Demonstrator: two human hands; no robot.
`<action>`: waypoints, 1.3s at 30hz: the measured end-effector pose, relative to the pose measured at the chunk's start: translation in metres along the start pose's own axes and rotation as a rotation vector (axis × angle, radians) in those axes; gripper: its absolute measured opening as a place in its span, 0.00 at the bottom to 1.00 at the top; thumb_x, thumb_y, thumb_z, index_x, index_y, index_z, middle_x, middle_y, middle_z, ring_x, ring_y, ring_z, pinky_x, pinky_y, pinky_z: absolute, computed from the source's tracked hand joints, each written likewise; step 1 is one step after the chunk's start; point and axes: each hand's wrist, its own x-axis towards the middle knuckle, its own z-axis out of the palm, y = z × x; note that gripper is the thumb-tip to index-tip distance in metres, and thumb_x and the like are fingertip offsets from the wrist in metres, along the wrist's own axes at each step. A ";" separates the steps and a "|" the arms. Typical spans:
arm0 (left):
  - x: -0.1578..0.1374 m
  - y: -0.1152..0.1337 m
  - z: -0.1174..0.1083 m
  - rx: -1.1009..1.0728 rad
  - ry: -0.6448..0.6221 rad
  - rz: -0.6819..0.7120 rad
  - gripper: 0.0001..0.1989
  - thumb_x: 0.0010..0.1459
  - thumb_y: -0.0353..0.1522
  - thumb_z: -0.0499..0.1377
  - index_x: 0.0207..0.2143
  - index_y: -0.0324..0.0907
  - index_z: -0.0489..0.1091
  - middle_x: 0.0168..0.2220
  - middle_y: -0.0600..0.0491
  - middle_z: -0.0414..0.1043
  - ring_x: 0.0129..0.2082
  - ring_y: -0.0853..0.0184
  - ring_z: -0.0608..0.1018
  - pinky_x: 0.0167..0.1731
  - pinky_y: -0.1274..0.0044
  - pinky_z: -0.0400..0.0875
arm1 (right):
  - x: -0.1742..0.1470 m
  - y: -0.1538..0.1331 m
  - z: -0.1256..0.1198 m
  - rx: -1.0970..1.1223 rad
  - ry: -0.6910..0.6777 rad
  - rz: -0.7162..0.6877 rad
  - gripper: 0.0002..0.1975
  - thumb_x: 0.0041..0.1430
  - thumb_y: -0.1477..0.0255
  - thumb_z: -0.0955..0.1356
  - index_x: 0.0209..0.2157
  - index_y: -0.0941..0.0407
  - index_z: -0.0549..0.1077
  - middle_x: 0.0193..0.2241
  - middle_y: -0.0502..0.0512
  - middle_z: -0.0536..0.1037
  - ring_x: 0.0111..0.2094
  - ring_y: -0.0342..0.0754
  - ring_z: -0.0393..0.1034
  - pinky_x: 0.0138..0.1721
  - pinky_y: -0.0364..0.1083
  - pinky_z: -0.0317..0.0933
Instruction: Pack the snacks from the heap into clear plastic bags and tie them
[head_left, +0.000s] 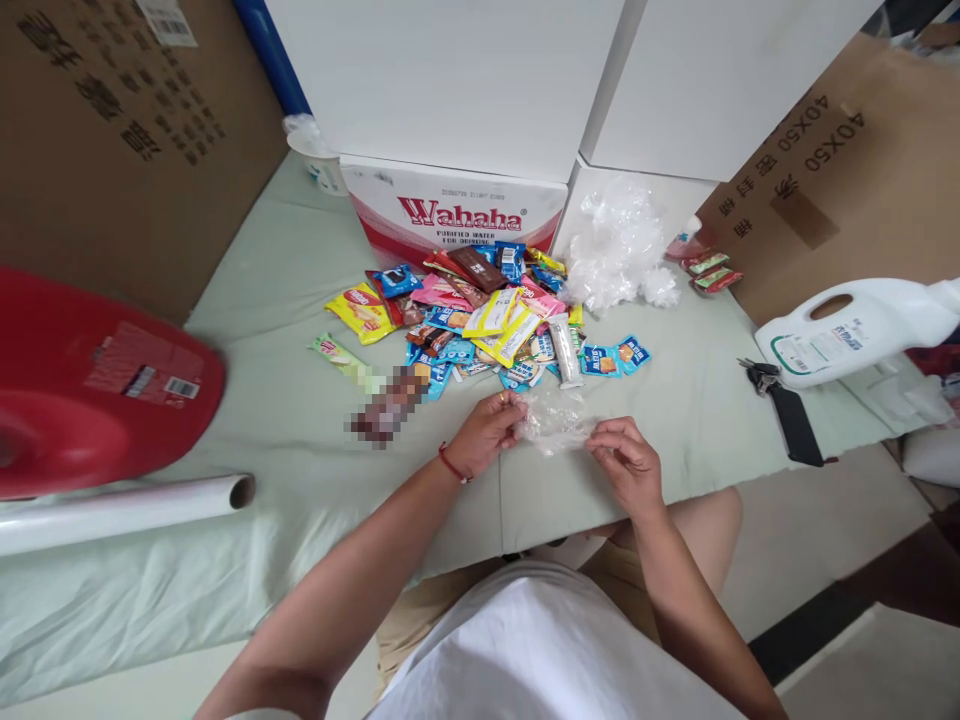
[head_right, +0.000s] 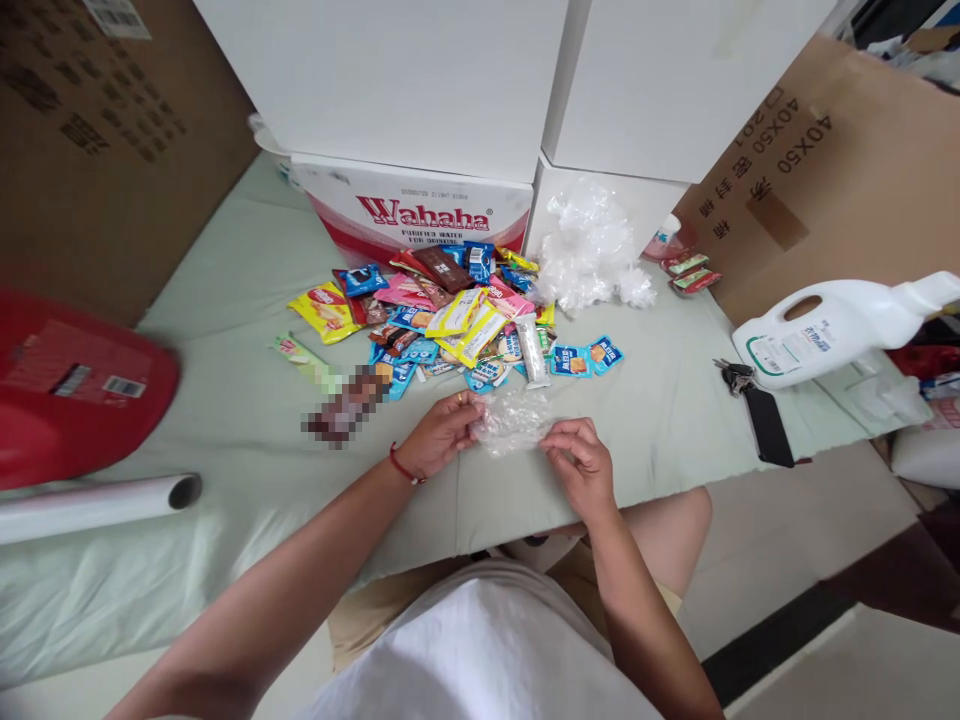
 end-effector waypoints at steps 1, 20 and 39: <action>0.001 0.001 -0.001 -0.037 0.019 0.016 0.27 0.42 0.47 0.76 0.30 0.41 0.66 0.25 0.59 0.69 0.20 0.78 0.65 0.16 0.84 0.52 | -0.002 -0.002 -0.004 -0.046 -0.022 -0.041 0.09 0.66 0.73 0.70 0.38 0.46 0.83 0.36 0.54 0.78 0.42 0.51 0.71 0.44 0.52 0.67; 0.006 -0.013 -0.002 -0.154 0.012 0.127 0.24 0.37 0.39 0.80 0.33 0.39 0.74 0.29 0.56 0.73 0.27 0.74 0.73 0.30 0.80 0.66 | -0.004 -0.024 0.044 -0.457 -0.216 0.048 0.09 0.68 0.66 0.67 0.41 0.52 0.80 0.37 0.59 0.78 0.42 0.57 0.66 0.44 0.55 0.64; -0.007 -0.007 -0.001 0.113 -0.184 0.053 0.27 0.40 0.37 0.77 0.44 0.40 0.79 0.33 0.52 0.77 0.30 0.71 0.75 0.32 0.79 0.68 | 0.016 -0.034 -0.028 0.126 0.045 0.435 0.11 0.59 0.59 0.73 0.32 0.53 0.75 0.37 0.53 0.77 0.40 0.49 0.69 0.41 0.47 0.62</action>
